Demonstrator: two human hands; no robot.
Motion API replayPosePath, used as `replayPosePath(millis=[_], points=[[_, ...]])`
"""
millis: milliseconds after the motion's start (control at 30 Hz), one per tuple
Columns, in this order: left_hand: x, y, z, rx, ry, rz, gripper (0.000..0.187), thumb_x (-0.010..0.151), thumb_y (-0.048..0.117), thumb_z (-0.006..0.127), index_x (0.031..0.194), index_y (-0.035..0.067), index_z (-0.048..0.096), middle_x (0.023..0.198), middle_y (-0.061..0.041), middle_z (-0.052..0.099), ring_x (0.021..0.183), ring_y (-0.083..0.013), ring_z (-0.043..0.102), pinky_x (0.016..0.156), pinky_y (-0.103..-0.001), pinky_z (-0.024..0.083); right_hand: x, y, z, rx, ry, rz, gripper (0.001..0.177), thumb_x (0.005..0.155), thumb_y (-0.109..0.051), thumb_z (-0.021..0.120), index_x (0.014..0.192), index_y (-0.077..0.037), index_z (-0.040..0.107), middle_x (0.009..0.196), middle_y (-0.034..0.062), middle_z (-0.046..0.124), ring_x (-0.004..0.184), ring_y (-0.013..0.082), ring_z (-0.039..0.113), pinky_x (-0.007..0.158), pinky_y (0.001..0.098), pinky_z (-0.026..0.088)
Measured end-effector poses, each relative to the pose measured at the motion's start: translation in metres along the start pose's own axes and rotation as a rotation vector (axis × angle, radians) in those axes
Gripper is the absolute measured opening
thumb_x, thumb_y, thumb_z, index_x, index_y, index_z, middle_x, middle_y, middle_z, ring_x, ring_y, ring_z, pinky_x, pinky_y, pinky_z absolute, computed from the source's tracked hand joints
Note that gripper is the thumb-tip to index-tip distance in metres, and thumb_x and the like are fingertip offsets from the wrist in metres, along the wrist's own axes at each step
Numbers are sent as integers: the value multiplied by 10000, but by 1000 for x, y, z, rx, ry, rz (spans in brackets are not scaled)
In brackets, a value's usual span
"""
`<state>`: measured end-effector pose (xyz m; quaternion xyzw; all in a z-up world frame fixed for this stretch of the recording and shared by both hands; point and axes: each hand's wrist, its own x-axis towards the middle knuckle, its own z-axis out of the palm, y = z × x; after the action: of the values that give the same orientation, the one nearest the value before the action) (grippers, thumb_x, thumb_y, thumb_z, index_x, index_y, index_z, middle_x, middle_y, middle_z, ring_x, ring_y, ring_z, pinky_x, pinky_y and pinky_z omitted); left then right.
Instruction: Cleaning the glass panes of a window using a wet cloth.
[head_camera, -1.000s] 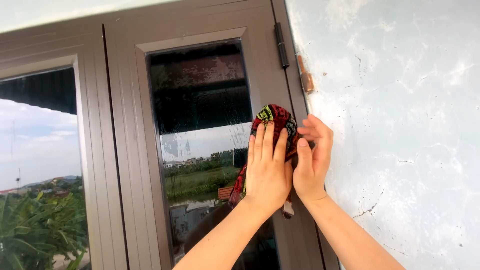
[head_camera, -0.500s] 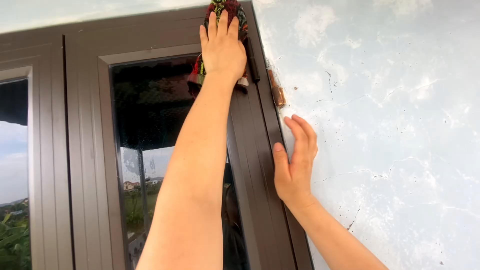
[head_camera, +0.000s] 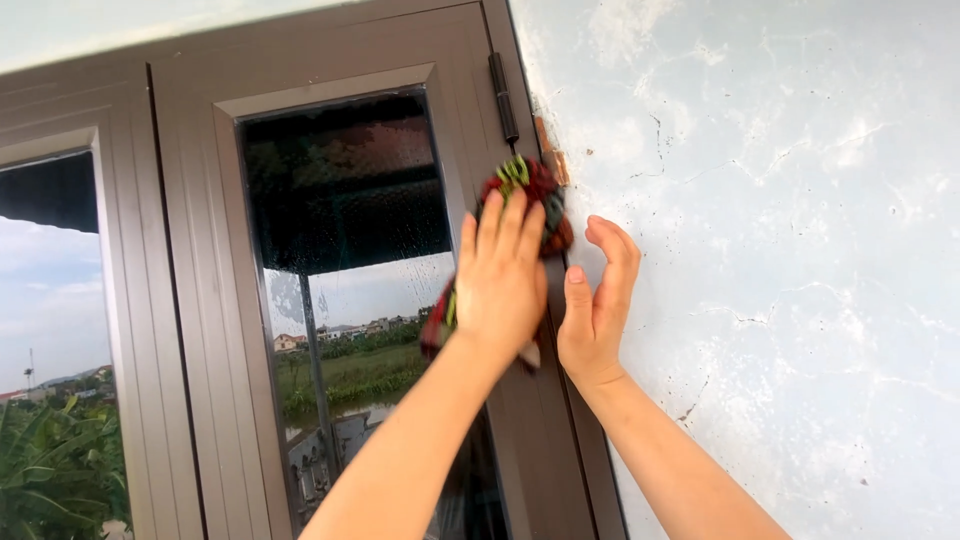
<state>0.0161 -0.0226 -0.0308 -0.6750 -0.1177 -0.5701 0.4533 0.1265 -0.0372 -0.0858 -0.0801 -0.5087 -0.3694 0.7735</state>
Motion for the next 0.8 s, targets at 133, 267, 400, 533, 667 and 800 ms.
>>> replayPosePath(millis=[133,267,400,533,667,800], points=[[34,-19,11,73,53,-53,556,878,143,648,1412,20,557,1512,-166,475,1490,-374,360,1223,-568,263,2,-1,-2,14,-17,10,436,1127,-267,471,1473,-1,454,1493,158,470,1349,291,507,1203,410,395],[-2,-3,-4,28,49,-30,582,848,128,660,1411,18,558,1516,-176,477,1484,-377,354,1224,-567,262,0,-1,-3,11,-33,30,416,1115,-249,484,1456,-12,477,1459,149,500,1315,277,525,1183,402,409],[-38,4,-14,-85,-41,70,573,846,75,640,1412,27,563,1536,-170,480,1507,-376,349,1243,-564,253,3,-7,0,-38,-75,9,388,1101,-216,500,1430,-11,505,1420,155,538,1286,284,540,1161,400,419],[2,-25,12,133,-36,-9,592,878,39,586,1466,15,526,1576,-183,438,1537,-383,315,1260,-552,235,1,-7,0,-61,-61,-37,384,1097,-199,502,1430,-8,505,1426,168,536,1302,305,523,1169,408,408],[60,-53,22,51,143,-159,599,964,128,561,1535,4,427,1617,-207,377,1537,-406,257,1250,-550,186,2,-7,0,-87,-69,-41,385,1078,-167,514,1432,-15,503,1449,162,527,1339,318,506,1188,422,385],[92,-66,25,140,71,-156,604,1030,281,507,1571,58,360,1628,-161,360,1542,-349,236,1252,-553,145,14,-21,11,-228,-151,-118,420,997,-134,588,1404,-39,544,1459,165,526,1361,346,473,1175,449,337]])
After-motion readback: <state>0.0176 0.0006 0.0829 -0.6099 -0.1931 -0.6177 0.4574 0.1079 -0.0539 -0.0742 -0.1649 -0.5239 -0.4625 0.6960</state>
